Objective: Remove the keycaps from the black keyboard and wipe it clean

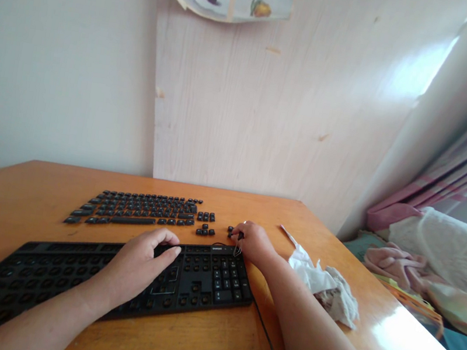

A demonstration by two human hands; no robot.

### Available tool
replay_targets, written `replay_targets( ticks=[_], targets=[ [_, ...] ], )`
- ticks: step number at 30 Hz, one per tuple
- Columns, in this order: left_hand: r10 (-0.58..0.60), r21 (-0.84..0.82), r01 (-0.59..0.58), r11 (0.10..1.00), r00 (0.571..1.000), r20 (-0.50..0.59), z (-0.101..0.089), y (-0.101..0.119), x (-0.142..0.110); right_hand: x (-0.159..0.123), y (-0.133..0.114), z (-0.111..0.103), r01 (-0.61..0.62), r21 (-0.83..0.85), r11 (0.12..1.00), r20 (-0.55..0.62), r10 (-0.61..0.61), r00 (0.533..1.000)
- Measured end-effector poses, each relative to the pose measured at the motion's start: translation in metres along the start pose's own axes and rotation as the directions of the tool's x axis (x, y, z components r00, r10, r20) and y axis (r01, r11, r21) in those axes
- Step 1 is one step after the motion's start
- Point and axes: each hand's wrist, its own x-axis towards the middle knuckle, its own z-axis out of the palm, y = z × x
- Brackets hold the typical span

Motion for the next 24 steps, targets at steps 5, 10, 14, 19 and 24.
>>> replay_targets(
  ticks=[5, 10, 14, 19, 24],
  targets=[
    [0.0, 0.0, 0.0, 1.0, 1.0, 0.006, 0.0, 0.0, 0.0, 0.001, 0.001, 0.002, 0.01, 0.007, 1.0, -0.003, -0.01, 1.0],
    [-0.002, 0.001, 0.002, 1.0, 1.0, 0.006, 0.0, 0.0, 0.0, 0.001, 0.002, 0.004, 0.016, 0.013, 1.0, -0.014, -0.015, 1.0],
    [0.003, -0.003, -0.003, 1.0, 1.0, 0.003, 0.0, 0.0, 0.0, -0.001, -0.001, 0.001, 0.008, 0.018, 1.0, -0.05, -0.007, 0.999],
    [0.005, 0.005, -0.005, 1.0, 1.0, -0.001, 0.0, 0.0, -0.001, -0.005, -0.019, -0.015, -0.002, 0.059, 0.998, -0.168, 0.012, 0.986],
    [0.007, 0.015, -0.007, 1.0, 1.0, 0.009, -0.001, 0.001, -0.001, -0.015, -0.048, -0.039, -0.024, 0.226, 0.974, -0.193, 0.069, 0.979]
  ],
)
